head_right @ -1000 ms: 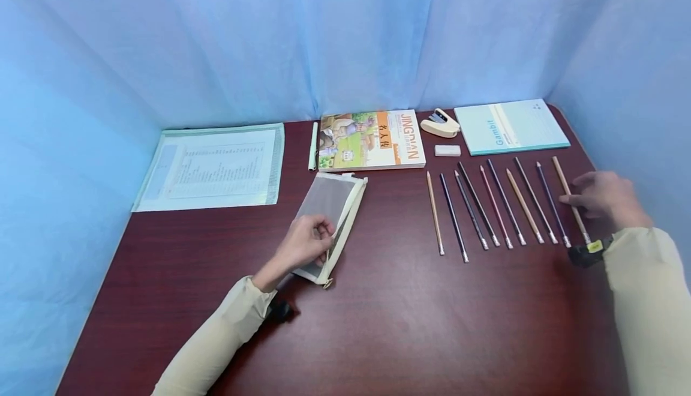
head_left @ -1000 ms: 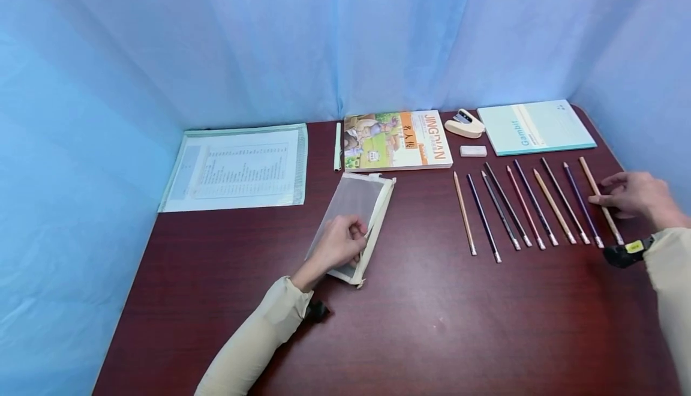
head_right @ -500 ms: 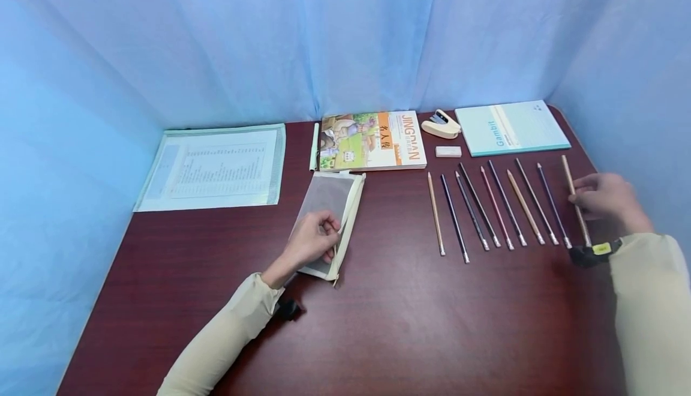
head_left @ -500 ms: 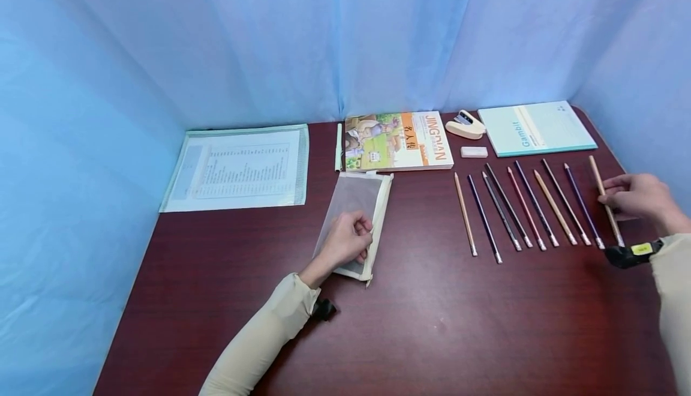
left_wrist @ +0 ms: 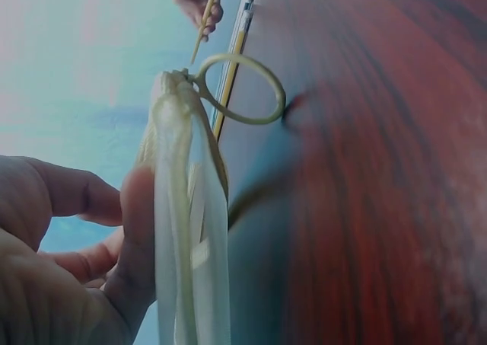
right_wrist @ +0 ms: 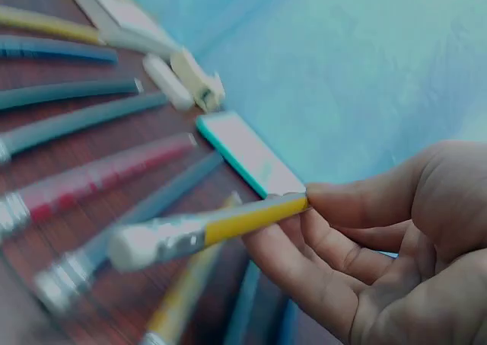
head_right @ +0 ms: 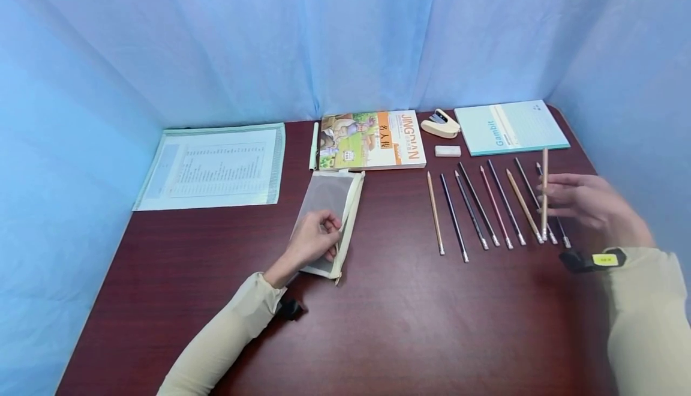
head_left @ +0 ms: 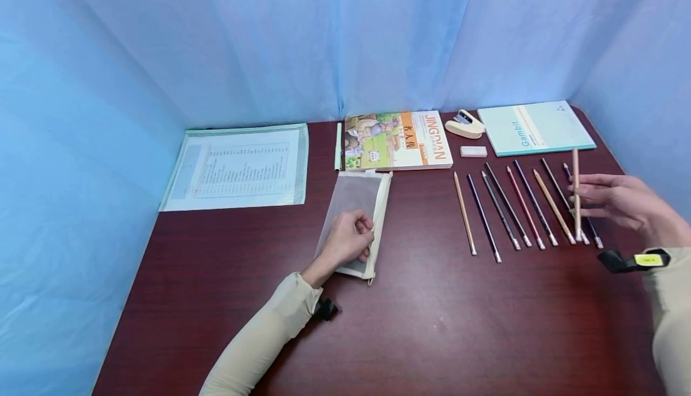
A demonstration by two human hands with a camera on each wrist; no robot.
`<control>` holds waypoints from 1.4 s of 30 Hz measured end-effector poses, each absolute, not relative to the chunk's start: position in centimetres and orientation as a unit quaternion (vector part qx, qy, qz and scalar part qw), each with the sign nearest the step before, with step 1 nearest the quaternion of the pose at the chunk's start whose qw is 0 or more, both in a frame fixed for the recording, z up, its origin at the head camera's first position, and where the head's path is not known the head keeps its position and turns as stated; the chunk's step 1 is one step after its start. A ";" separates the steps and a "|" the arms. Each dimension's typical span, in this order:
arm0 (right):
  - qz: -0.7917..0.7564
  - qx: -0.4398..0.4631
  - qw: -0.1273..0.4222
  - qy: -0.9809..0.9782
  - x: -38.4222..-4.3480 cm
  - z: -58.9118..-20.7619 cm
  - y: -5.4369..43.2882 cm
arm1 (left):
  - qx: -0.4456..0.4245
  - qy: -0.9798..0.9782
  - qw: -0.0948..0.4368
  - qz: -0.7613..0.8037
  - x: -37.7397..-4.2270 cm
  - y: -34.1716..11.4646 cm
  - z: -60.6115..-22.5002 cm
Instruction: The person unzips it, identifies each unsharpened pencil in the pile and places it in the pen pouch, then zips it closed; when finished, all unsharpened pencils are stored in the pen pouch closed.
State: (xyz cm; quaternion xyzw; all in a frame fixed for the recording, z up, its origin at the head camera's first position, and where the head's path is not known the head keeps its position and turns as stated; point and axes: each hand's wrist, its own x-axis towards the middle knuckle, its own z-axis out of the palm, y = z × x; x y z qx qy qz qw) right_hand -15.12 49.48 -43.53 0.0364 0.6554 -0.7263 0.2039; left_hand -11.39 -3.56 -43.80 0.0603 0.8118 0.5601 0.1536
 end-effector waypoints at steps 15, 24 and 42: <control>-0.760 -0.043 0.277 0.586 -14.8 -42.9 36.9 | 0.044 0.800 0.130 0.585 -11.3 -2.6 -43.9; -0.721 -0.035 0.324 0.612 -14.3 -43.1 27.3 | 0.039 0.798 0.121 0.589 -11.3 -2.3 -44.0; -0.703 0.050 0.272 0.656 -16.1 -45.2 15.5 | 0.037 0.779 0.116 0.615 -11.1 -1.8 -43.7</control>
